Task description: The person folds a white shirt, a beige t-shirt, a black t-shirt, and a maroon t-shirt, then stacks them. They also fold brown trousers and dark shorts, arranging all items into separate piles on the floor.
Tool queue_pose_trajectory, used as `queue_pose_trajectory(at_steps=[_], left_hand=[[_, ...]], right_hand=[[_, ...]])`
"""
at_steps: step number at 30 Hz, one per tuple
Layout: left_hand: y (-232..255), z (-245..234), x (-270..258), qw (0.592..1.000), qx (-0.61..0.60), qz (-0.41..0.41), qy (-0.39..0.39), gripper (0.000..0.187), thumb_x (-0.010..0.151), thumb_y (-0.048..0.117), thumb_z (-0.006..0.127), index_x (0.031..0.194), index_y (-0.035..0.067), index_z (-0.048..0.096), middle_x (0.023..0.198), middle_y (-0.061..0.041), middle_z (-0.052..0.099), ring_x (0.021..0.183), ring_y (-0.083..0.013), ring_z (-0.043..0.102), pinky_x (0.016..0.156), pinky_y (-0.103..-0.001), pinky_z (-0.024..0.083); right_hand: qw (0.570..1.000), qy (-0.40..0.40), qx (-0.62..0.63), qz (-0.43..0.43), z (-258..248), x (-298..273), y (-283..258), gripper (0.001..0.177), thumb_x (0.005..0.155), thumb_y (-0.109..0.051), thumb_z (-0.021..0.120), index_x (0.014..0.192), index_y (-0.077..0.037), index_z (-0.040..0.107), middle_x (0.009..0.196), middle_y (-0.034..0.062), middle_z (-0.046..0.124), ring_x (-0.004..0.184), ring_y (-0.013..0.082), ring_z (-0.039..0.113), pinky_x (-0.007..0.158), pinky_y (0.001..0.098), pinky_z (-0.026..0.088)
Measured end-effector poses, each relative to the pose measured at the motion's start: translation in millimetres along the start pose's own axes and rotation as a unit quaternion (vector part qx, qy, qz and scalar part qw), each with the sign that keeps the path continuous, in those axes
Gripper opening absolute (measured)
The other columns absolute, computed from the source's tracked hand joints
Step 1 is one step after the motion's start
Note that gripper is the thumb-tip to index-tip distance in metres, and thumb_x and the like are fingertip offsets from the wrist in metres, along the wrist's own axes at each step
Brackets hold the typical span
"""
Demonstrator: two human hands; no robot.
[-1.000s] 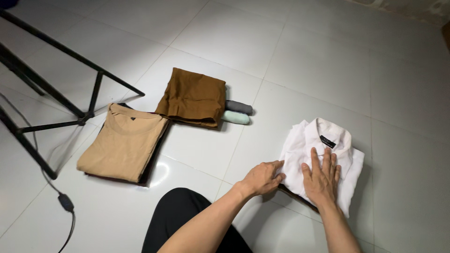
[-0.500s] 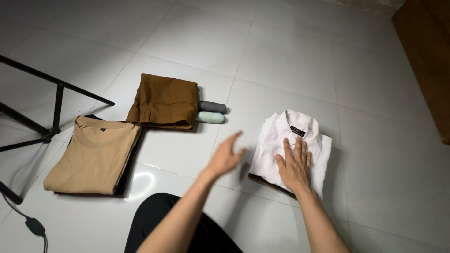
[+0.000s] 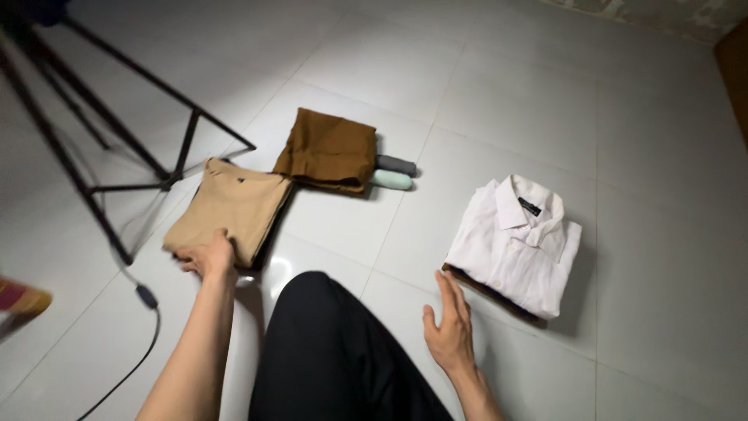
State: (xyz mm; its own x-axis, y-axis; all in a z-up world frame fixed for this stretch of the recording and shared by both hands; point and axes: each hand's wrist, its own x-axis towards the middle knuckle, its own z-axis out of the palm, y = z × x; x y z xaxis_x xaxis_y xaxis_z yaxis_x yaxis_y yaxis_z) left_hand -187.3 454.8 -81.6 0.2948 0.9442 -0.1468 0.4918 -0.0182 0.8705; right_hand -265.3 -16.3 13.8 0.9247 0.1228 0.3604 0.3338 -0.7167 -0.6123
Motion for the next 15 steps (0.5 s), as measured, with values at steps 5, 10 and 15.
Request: queue_pose_trajectory(at_steps=[5, 10, 15], left_hand=[[11, -26, 5, 0.935, -0.261, -0.238, -0.026, 0.103, 0.072, 0.023, 0.075, 0.150, 0.006, 0.009, 0.146, -0.024, 0.039, 0.130, -0.0394, 0.058, 0.106, -0.050, 0.053], [8, -38, 11, 0.987, -0.054, -0.149, -0.002, 0.076, 0.081, 0.036, 0.082, 0.138, 0.001, 0.047, 0.141, -0.024, 0.053, 0.126, -0.0392, 0.058, 0.107, -0.049, 0.047], [10, -35, 23, 0.977, -0.131, -0.167, -0.034, 0.067, 0.079, 0.028, 0.081, 0.128, -0.009, 0.055, 0.125, -0.028, 0.068, 0.104, -0.0379, 0.067, 0.089, -0.044, 0.055]], right_hand=[[0.994, -0.106, 0.017, -0.015, -5, 16, -52, 0.050, 0.090, -0.009, 0.060, 0.139, -0.003, 0.057, 0.134, 0.0161, 0.065, 0.122, 0.0345, 0.062, 0.105, 0.0447, 0.045], [0.985, -0.121, 0.023, -0.122, 9, 47, -113, 0.039, 0.093, -0.014, 0.061, 0.130, -0.003, 0.064, 0.128, 0.0159, 0.068, 0.119, 0.0352, 0.063, 0.103, 0.0450, 0.047], [0.959, -0.171, 0.017, -0.225, 74, 64, -178, 0.044, 0.091, -0.017, 0.064, 0.132, -0.003, 0.062, 0.130, 0.0196, 0.064, 0.120, 0.0372, 0.059, 0.102, 0.0479, 0.045]])
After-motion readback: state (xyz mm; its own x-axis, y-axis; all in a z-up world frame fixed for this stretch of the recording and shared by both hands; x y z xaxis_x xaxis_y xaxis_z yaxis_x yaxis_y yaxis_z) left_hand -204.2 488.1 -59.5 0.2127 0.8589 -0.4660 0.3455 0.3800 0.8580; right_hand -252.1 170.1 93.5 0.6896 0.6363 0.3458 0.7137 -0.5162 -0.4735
